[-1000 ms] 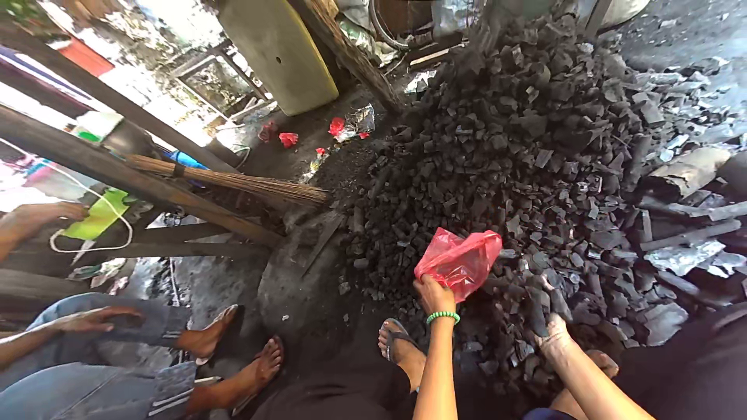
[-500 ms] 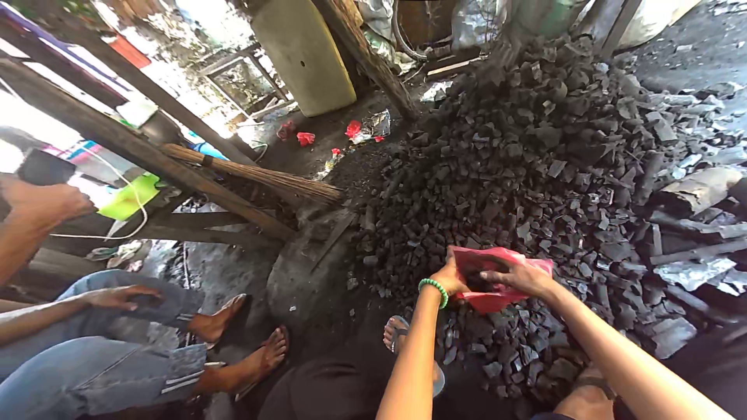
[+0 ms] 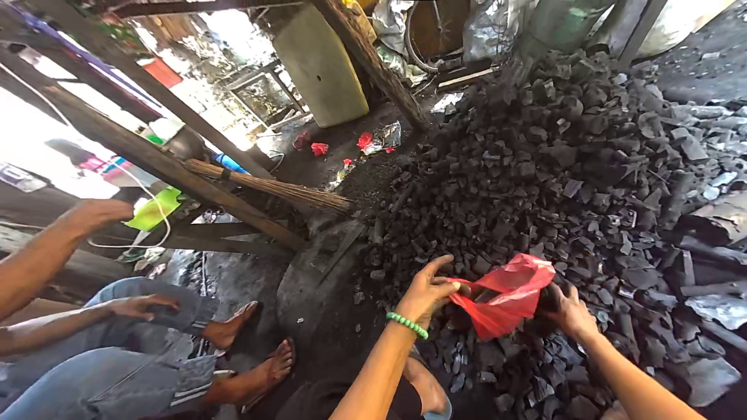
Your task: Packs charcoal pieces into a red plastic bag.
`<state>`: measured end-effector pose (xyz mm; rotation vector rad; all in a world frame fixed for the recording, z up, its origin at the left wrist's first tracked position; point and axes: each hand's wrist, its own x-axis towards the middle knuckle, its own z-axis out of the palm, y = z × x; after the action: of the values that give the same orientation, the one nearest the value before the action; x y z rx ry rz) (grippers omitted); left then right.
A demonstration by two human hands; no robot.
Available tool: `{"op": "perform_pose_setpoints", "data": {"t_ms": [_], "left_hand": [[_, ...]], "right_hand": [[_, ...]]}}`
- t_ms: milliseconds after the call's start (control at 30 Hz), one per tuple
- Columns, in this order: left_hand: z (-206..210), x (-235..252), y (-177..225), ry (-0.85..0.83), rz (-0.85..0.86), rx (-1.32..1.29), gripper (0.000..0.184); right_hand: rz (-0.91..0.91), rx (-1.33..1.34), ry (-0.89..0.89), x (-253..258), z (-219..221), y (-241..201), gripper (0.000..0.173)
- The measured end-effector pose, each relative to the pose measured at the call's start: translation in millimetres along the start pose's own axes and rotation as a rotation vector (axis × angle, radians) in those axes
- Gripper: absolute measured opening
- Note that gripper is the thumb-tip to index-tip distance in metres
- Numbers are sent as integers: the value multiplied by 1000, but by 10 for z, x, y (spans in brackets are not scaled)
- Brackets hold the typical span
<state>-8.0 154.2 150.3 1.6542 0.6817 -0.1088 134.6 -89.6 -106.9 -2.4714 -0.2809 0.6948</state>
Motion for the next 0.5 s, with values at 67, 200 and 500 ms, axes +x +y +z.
{"op": "perform_pose_setpoints", "data": {"t_ms": [67, 200, 500], "left_hand": [[-37, -104, 125, 16, -8, -200, 50], [-19, 21, 47, 16, -114, -293, 40], [387, 208, -46, 48, -154, -295, 63]], "right_hand": [[-3, -61, 29, -101, 46, -46, 68], [19, -135, 19, -97, 41, 156, 76], [146, 430, 139, -69, -87, 483, 56]]}}
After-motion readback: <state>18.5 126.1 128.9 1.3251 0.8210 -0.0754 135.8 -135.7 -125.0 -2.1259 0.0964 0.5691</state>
